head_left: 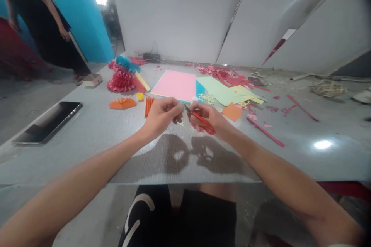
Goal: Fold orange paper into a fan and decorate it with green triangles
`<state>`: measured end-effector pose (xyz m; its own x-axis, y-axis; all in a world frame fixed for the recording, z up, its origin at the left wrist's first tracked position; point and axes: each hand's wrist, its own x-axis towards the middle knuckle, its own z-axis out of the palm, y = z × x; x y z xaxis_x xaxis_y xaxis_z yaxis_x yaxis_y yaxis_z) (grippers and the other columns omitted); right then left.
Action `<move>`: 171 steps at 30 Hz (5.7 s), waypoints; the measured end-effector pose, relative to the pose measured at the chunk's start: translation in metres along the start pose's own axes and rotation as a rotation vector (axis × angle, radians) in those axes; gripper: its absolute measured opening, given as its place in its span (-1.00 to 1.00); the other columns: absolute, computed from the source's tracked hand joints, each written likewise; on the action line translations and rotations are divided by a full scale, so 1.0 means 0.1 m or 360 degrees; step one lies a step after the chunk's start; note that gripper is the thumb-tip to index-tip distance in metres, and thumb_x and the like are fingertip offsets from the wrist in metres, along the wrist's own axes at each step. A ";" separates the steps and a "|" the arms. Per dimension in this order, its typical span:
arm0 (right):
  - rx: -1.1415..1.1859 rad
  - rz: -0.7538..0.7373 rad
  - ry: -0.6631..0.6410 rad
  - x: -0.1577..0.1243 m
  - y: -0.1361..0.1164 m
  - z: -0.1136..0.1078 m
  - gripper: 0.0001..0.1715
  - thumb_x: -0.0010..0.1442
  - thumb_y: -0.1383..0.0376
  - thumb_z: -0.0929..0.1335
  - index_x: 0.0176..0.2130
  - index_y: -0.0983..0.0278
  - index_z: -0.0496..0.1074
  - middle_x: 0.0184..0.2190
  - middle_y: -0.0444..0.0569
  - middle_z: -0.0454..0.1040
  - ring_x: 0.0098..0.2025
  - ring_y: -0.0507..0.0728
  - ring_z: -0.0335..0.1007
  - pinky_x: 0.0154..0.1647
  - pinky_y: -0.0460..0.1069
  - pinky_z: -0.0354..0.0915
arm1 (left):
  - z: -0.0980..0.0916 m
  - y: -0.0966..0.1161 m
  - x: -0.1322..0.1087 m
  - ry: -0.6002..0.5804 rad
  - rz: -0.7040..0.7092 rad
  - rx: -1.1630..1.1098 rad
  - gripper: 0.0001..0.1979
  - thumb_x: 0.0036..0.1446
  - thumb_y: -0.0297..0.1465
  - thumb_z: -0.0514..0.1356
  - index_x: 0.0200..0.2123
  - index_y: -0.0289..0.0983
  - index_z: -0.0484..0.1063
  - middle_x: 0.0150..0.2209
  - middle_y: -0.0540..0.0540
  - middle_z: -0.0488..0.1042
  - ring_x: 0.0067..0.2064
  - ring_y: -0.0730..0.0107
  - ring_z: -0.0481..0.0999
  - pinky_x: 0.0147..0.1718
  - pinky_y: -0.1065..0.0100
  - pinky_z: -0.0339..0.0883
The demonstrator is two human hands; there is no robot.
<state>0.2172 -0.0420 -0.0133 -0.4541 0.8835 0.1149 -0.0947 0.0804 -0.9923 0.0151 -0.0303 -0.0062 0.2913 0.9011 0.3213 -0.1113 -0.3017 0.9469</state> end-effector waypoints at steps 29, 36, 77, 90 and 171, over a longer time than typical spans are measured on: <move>0.0021 0.0023 -0.0102 0.03 0.04 -0.08 -0.56 0.16 0.10 0.58 -0.24 0.24 0.36 -0.52 -0.24 0.42 -0.60 -0.07 0.24 -0.62 -0.15 0.15 | -0.02 0.05 -0.01 -0.0086 -0.0130 -0.0017 -0.78 0.03 -0.38 0.28 -0.62 -0.28 0.42 -0.60 -0.06 0.51 -0.55 0.43 0.49 -0.52 0.40 0.33; 0.0004 0.0111 -0.0114 0.01 -0.01 -0.09 -0.58 0.13 0.17 0.61 -0.25 0.24 0.36 -0.51 -0.24 0.42 -0.60 -0.09 0.21 -0.62 -0.14 0.13 | -0.03 0.06 0.01 -0.0099 -0.0152 0.0003 -0.78 -0.02 -0.40 0.27 -0.65 -0.28 0.42 -0.62 -0.08 0.51 -0.56 0.43 0.46 -0.51 0.40 0.33; 0.0110 0.0103 -0.0004 0.00 0.01 0.00 -0.51 0.11 0.06 0.60 -0.23 0.22 0.35 -0.49 -0.24 0.41 -0.60 -0.07 0.27 -0.60 -0.14 0.15 | -0.04 -0.01 0.01 -0.0128 -0.0151 0.0042 -0.71 0.14 -0.24 0.34 -0.51 -0.30 0.47 -0.58 -0.09 0.53 -0.54 0.40 0.52 -0.51 0.40 0.35; 0.0182 0.0088 0.0023 0.03 0.13 -0.03 -0.53 0.12 0.10 0.61 -0.20 0.23 0.38 -0.49 -0.24 0.45 -0.60 -0.07 0.31 -0.62 -0.15 0.16 | -0.04 -0.01 0.01 -0.0187 -0.0184 0.0008 -0.75 0.15 -0.31 0.28 -0.53 -0.31 0.50 -0.56 -0.11 0.54 -0.50 0.36 0.56 -0.49 0.38 0.36; 0.0163 0.0102 0.0057 0.03 0.16 0.02 -0.50 0.10 0.07 0.60 -0.20 0.20 0.33 -0.53 -0.28 0.39 -0.61 -0.06 0.26 -0.63 -0.14 0.15 | -0.05 0.02 0.03 -0.0039 -0.0143 0.0141 -0.82 0.06 -0.34 0.29 -0.52 -0.30 0.49 -0.59 -0.08 0.52 -0.53 0.41 0.49 -0.48 0.38 0.34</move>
<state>0.2129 -0.0392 -0.0287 -0.4301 0.9015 0.0478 -0.1572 -0.0227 -0.9873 0.0107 -0.0267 -0.0032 0.3197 0.9181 0.2342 0.0003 -0.2473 0.9690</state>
